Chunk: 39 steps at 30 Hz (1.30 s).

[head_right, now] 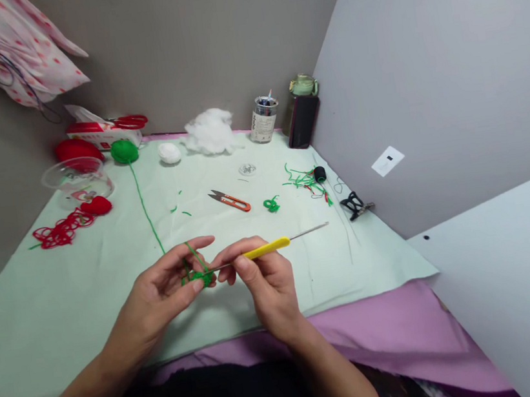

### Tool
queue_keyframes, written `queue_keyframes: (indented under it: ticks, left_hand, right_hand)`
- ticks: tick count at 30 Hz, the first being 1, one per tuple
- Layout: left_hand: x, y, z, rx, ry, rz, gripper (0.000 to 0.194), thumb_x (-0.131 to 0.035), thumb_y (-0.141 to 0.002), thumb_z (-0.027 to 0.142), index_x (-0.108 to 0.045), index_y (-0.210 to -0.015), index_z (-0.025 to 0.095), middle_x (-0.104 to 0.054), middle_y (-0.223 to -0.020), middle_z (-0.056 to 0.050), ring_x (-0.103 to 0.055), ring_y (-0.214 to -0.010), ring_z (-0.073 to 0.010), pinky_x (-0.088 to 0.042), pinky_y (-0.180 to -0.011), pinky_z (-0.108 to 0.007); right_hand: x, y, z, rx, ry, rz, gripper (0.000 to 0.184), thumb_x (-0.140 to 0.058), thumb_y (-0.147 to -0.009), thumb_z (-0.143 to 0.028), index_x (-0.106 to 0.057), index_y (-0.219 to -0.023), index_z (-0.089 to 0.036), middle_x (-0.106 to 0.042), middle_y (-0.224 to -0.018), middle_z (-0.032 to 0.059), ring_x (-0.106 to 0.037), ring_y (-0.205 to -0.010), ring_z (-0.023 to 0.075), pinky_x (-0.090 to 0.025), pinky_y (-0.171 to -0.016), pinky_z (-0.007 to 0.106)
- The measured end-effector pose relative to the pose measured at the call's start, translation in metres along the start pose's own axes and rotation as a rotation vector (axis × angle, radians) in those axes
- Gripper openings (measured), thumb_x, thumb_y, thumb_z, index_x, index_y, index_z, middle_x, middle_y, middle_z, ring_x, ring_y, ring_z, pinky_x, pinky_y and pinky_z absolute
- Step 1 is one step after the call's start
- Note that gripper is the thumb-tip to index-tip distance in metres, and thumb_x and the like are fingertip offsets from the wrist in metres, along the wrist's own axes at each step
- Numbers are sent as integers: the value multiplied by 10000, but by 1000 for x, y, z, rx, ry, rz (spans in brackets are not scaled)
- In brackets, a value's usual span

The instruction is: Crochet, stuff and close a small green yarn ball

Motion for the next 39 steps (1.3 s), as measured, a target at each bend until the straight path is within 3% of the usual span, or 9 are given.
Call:
queue_keyframes:
  ticks: [4, 8, 12, 18, 25, 28, 31, 35, 39]
  left_hand:
    - [1, 1, 5, -25, -86, 35, 448, -687, -900, 189, -704, -1326, 326, -621, -926, -1, -628, -913, -173, -499, -902, -312]
    - [5, 2, 18, -130, -219, 154, 414, -702, -852, 173, -750, -1250, 277, -632, -907, -7, -621, -867, -172, -525, -877, -315]
    - [6, 5, 24, -184, -264, 229, 364, -719, -839, 190, -776, -1192, 256, -674, -984, -30, -636, -871, -177, -541, -870, -325]
    - [3, 2, 8, -35, -71, 178, 391, -752, -847, 250, -766, -1237, 255, -644, -916, -13, -641, -876, -179, -545, -865, -319]
    - [-7, 2, -7, 94, 250, 103, 509, -831, -825, 283, -729, -1322, 319, -613, -887, 10, -551, -844, -138, -465, -813, -255]
    - [-13, 3, -16, 207, 403, 33, 511, -847, -810, 317, -743, -1309, 289, -600, -873, 1, -494, -780, -118, -428, -727, -230]
    - [-6, 2, -15, 215, 406, 48, 464, -859, -795, 290, -775, -1250, 267, -577, -845, 5, -436, -732, -101, -381, -653, -210]
    - [0, 0, -6, 136, 339, 63, 404, -859, -795, 284, -802, -1195, 271, -606, -870, -5, -500, -816, -123, -413, -705, -215]
    - [-8, 0, -6, 94, 316, 2, 453, -837, -831, 272, -763, -1274, 331, -650, -917, 0, -574, -921, -145, -462, -879, -257]
  right_hand:
    - [-4, 4, -15, 94, 206, -54, 204, -525, -1066, -230, -722, -1091, -279, -740, -979, 31, -685, -801, 164, -547, -714, 332]
    - [-22, 15, -34, 304, 547, -178, 269, -536, -1025, -132, -701, -1181, -276, -762, -1030, 67, -707, -933, 210, -580, -781, 371]
    - [-32, 28, -35, 433, 786, -188, 416, -602, -977, -93, -661, -1315, -330, -768, -1143, 88, -720, -974, 226, -601, -723, 354]
    - [-24, 33, -29, 470, 701, -117, 586, -637, -962, -84, -606, -1433, -432, -767, -1202, 55, -744, -967, 223, -634, -723, 354]
    - [-18, 33, -26, 434, 759, -8, 561, -756, -878, -70, -745, -1239, -500, -742, -1052, 14, -734, -951, 245, -637, -847, 399]
    - [-15, 30, -32, 437, 641, 23, 457, -682, -950, -118, -735, -1277, -432, -752, -1069, 38, -723, -947, 236, -619, -787, 394]
    - [0, 19, -26, 243, 369, 85, 277, -586, -1021, -164, -775, -1155, -314, -758, -963, 46, -723, -840, 204, -600, -746, 374]
    - [12, 10, -12, 40, 36, 168, 157, -620, -1020, -255, -773, -990, -233, -735, -878, 38, -697, -673, 160, -591, -631, 320]
    - [-1, 5, -14, 111, 62, 84, 142, -637, -1010, -238, -776, -984, -233, -743, -912, 44, -701, -773, 169, -594, -680, 315]
Point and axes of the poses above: each hand's wrist, its own y-axis away from the middle knuckle, its own x-axis out of the back of the hand, z = x × y, the point moved 10 cm from there along -y, towards the middle knuckle
